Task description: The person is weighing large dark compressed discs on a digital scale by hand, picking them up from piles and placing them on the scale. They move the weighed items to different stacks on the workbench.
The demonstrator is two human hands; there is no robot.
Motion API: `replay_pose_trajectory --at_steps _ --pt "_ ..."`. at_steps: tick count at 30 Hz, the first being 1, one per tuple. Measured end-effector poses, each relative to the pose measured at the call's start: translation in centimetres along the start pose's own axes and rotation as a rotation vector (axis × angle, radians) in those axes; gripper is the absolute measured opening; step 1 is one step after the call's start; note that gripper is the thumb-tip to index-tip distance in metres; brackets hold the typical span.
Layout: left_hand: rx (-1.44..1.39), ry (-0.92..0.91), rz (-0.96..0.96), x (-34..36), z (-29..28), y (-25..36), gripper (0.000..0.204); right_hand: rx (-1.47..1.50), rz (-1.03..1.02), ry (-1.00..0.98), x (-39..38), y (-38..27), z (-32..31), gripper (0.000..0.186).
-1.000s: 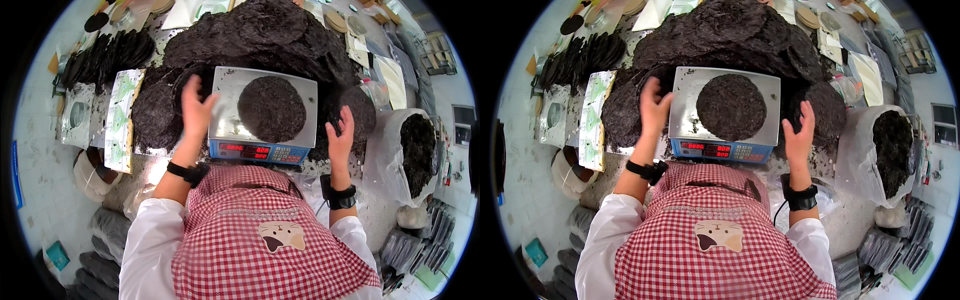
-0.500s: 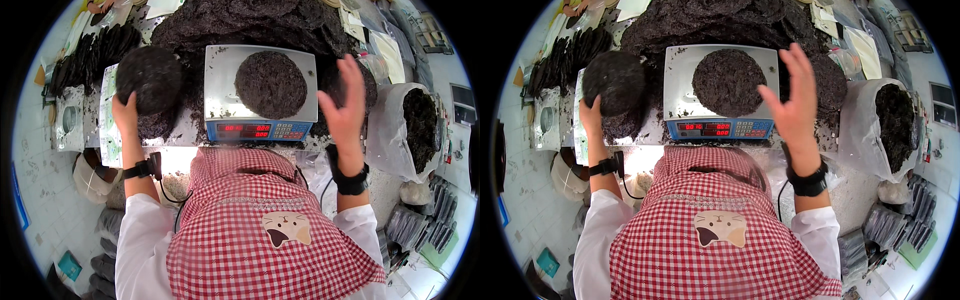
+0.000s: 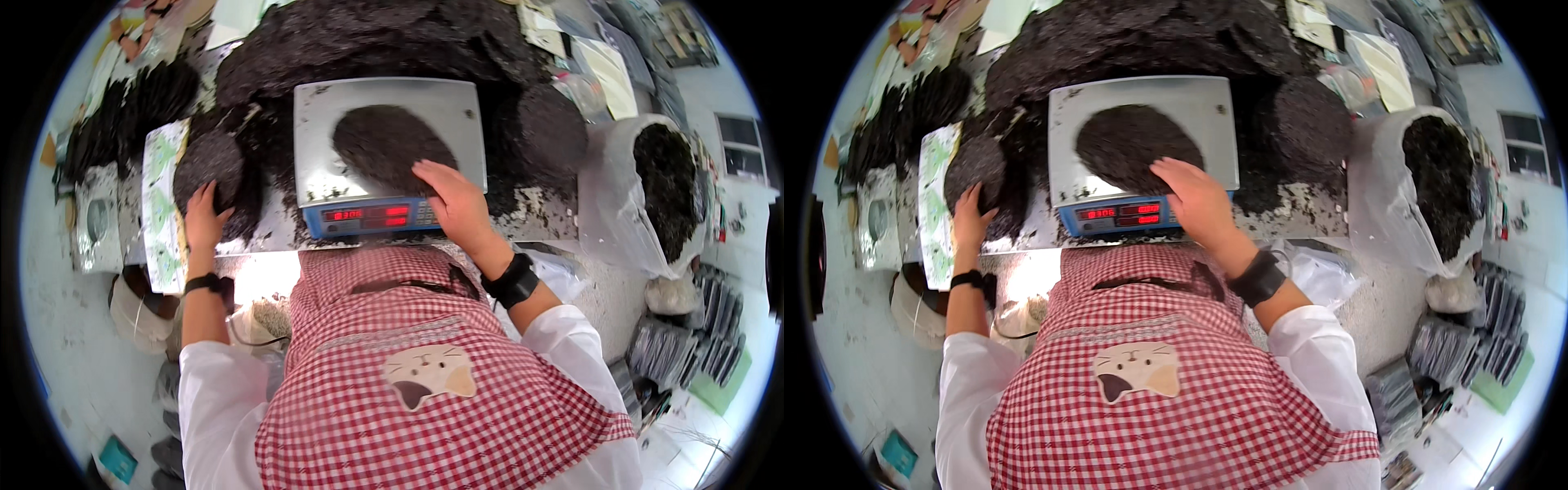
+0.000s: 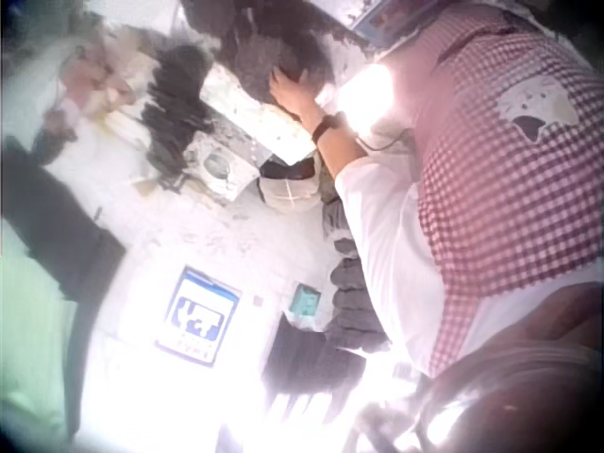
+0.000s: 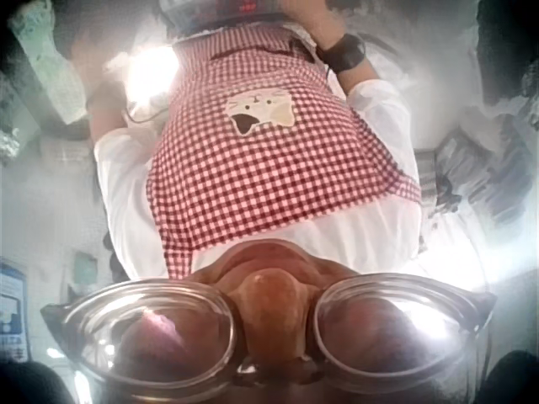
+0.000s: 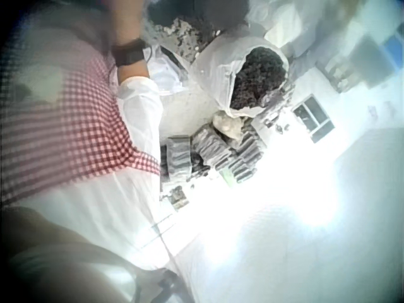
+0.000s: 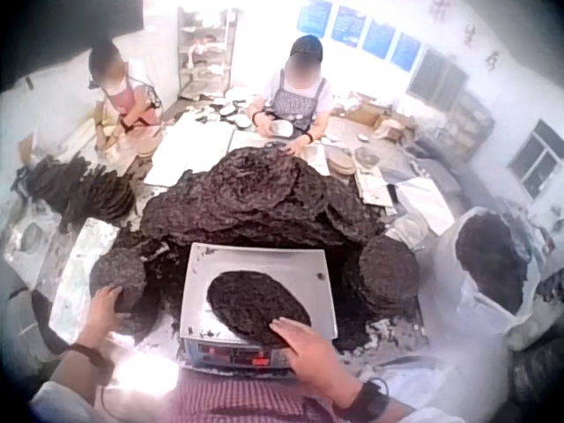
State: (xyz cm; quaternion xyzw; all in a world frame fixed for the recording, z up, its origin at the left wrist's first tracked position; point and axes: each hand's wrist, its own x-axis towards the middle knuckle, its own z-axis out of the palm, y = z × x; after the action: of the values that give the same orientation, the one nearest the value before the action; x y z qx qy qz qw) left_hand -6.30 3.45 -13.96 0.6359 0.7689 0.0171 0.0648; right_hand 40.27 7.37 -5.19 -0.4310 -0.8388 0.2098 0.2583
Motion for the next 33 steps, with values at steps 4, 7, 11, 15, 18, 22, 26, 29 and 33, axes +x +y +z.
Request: replay_pose_trajectory --at_steps 4,7,11,15,18,22,26,29,33 --pt "0.04 -0.065 0.041 0.5 -0.5 -0.6 0.067 0.74 0.559 0.421 1.9 -2.3 -1.2 0.029" --pt "0.109 -0.098 0.068 1.1 0.0 -0.5 0.058 1.026 0.651 0.487 0.8 3.7 3.3 0.046" --pt "-0.004 -0.179 -0.02 1.8 -0.1 -2.2 0.052 0.529 0.792 0.675 -5.7 8.6 1.3 0.065" --pt "0.005 -0.225 0.082 0.9 0.9 -4.6 0.061 0.337 1.35 0.898 -15.2 18.8 5.5 0.066" --pt "0.143 -0.18 0.064 0.9 -1.4 1.5 0.067 0.204 1.544 0.807 -15.8 21.0 8.1 0.052" --pt "-0.029 0.079 0.278 1.2 -5.2 12.8 0.06 0.254 1.515 0.857 -16.2 22.2 9.6 0.041" --pt "-0.041 0.089 0.501 0.0 -8.7 21.2 0.056 0.923 1.359 0.923 -18.5 21.3 6.9 0.04" --pt "-0.188 0.17 0.513 -0.3 -9.6 23.0 0.055 1.296 1.145 0.942 -17.5 14.9 0.7 0.034" --pt "-0.423 0.367 0.529 0.0 -10.8 24.4 0.055 1.38 0.902 0.731 -10.3 7.9 -4.7 0.036"
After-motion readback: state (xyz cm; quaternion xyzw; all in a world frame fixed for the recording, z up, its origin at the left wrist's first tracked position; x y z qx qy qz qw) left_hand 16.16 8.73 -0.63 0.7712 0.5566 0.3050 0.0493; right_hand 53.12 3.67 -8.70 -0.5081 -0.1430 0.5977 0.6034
